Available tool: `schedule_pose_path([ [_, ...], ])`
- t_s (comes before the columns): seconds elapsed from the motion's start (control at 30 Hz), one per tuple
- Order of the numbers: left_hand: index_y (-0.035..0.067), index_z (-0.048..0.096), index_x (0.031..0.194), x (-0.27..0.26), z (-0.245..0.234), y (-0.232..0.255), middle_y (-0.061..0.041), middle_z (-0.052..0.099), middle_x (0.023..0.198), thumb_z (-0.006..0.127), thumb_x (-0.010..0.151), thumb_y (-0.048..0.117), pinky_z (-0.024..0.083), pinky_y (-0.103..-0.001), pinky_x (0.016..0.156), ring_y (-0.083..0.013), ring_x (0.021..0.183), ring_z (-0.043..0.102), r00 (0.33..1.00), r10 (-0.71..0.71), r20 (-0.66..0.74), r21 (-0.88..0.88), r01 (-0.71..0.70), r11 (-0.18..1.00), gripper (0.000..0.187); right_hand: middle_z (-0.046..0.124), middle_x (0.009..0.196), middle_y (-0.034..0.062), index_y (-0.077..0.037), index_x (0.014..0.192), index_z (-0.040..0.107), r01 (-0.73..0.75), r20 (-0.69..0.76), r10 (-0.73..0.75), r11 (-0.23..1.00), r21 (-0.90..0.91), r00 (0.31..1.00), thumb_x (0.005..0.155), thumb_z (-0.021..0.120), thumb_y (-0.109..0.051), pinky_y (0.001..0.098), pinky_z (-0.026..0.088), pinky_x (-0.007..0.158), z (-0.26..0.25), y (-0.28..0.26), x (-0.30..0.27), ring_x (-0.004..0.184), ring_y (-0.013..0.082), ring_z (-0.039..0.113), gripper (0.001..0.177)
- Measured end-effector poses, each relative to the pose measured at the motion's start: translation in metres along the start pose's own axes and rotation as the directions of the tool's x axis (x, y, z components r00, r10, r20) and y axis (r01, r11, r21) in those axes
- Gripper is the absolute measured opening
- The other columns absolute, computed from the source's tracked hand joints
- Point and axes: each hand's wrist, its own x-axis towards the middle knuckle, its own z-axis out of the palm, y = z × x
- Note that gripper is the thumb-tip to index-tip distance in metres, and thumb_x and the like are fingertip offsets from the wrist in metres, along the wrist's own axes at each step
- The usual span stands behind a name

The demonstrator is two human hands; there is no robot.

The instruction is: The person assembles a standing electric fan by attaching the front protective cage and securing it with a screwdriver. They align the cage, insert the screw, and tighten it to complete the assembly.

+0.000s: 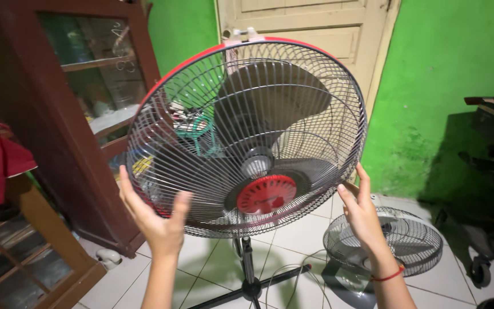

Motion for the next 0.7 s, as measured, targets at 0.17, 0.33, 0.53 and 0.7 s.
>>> schedule_pose_path([
  [0.17, 0.000, 0.008, 0.167, 0.002, 0.002, 0.009, -0.026, 0.024, 0.170, 0.092, 0.066, 0.061, 0.025, -0.050, 0.133, -0.0403, 0.160, 0.028, 0.996, 0.083, -0.017, -0.066, -0.084, 0.994, 0.145, 0.061, 0.137, 0.0204, -0.022, 0.160, 0.023, -0.019, -0.004, 0.019, 0.998, -0.066, 1.000, 0.093, 0.059, -0.030, 0.0242, 0.038, 0.050, -0.005, 0.001, 0.003, 0.058, 0.0094, 0.040, 0.077],
  [0.33, 0.000, 0.023, 0.164, 0.002, 0.001, 0.014, -0.022, 0.031, 0.167, 0.092, 0.062, 0.053, 0.025, -0.052, 0.132, -0.0401, 0.158, 0.030, 0.999, 0.047, -0.020, 0.026, -0.047, 0.999, 0.134, 0.063, 0.134, 0.0169, -0.013, 0.153, 0.034, 0.090, -0.001, -0.092, 0.973, -0.212, 0.996, 0.089, 0.067, -0.025, 0.0271, 0.046, 0.056, -0.015, -0.015, 0.006, 0.065, 0.0119, 0.055, 0.073],
  [0.53, 0.000, 0.027, 0.162, 0.003, 0.002, 0.011, -0.022, 0.032, 0.167, 0.092, 0.064, 0.052, 0.026, -0.052, 0.132, -0.0396, 0.159, 0.030, 0.995, 0.090, -0.047, 0.014, -0.089, 0.996, 0.129, 0.069, 0.128, 0.0152, 0.000, 0.134, 0.059, 0.500, -0.202, -0.668, 0.694, -0.517, 0.717, 0.101, 0.059, -0.006, 0.0317, 0.050, 0.080, -0.017, -0.110, -0.006, 0.093, 0.0196, 0.063, 0.034],
  [0.7, -0.001, 0.027, 0.162, 0.002, 0.003, 0.013, -0.023, 0.032, 0.166, 0.092, 0.064, 0.052, 0.026, -0.052, 0.131, -0.0396, 0.157, 0.031, 0.995, 0.084, -0.054, 0.009, -0.084, 0.996, 0.129, 0.066, 0.116, 0.0194, -0.001, 0.121, 0.069, 0.781, -0.002, -0.917, 0.342, -0.522, 0.400, 0.113, 0.066, -0.012, 0.0386, 0.052, 0.095, 0.008, -0.211, 0.016, 0.109, 0.0306, 0.065, 0.015],
])
